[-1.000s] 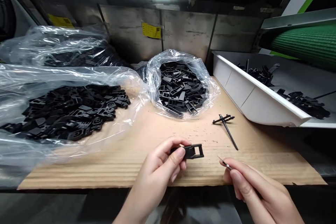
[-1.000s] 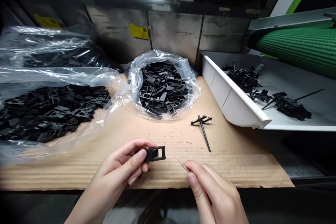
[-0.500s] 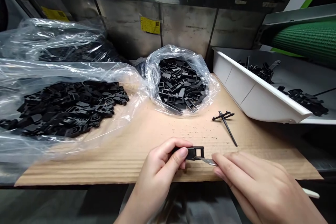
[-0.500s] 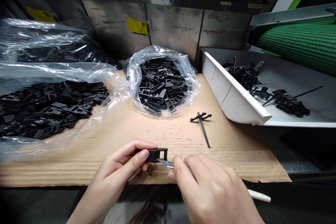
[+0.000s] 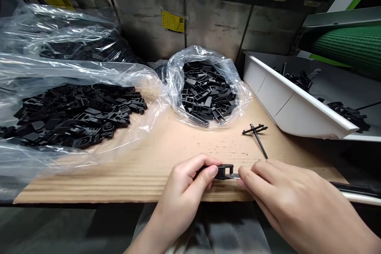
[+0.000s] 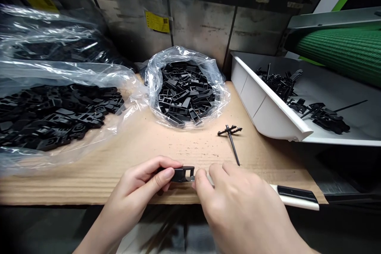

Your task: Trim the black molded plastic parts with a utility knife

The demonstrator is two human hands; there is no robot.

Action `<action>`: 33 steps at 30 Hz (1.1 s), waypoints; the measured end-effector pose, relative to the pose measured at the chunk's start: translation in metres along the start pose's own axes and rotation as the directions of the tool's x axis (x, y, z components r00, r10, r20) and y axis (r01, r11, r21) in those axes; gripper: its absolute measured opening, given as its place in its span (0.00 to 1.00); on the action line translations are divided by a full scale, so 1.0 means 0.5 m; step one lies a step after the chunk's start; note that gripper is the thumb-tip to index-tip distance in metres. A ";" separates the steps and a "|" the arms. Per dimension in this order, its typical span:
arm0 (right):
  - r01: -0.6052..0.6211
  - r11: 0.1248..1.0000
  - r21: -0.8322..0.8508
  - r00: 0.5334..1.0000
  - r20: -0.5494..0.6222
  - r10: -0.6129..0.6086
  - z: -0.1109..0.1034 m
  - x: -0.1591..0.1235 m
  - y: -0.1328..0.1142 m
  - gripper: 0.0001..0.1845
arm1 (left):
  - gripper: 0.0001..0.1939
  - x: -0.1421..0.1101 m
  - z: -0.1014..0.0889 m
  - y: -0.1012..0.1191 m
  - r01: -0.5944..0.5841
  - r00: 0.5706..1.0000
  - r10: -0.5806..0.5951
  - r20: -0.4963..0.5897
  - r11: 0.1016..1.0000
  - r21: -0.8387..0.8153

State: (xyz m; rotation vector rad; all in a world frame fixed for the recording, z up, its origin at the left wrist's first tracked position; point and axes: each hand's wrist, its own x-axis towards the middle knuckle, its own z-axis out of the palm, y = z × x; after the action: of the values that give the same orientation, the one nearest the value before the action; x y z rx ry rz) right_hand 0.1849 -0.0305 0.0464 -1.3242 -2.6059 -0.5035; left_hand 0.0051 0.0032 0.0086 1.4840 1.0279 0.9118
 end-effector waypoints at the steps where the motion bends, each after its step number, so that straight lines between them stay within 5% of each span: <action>1: -0.014 1.000 0.001 1.000 0.018 0.014 -0.005 0.007 0.000 0.07 | 0.07 0.000 0.001 0.001 -0.001 1.000 0.001 0.003 1.000 0.009; 7: -0.050 0.987 0.151 0.992 0.119 0.032 -0.031 0.013 0.023 0.08 | 0.08 0.001 -0.001 0.004 0.041 0.999 -0.041 0.008 0.999 -0.031; 15: -0.101 0.956 0.275 0.992 0.106 0.074 0.000 -0.022 0.008 0.12 | 0.08 0.004 0.000 0.005 0.056 0.998 -0.056 -0.007 0.997 -0.049; 27: -0.041 0.977 0.210 0.996 0.083 0.024 0.003 -0.012 0.011 0.08 | 0.08 0.004 0.002 0.010 0.007 1.000 -0.007 -0.006 1.000 0.023; 33: -0.075 0.997 -0.004 0.995 0.065 0.075 0.001 0.001 -0.017 0.08 | 0.08 0.002 0.006 0.007 -0.003 1.000 0.002 0.011 0.998 0.061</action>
State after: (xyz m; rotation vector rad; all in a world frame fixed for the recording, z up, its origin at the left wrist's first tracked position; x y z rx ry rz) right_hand 0.1776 -0.0349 0.0442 -1.4568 -2.5952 -0.4589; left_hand 0.0089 0.0029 0.0119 1.5394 1.0545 0.8802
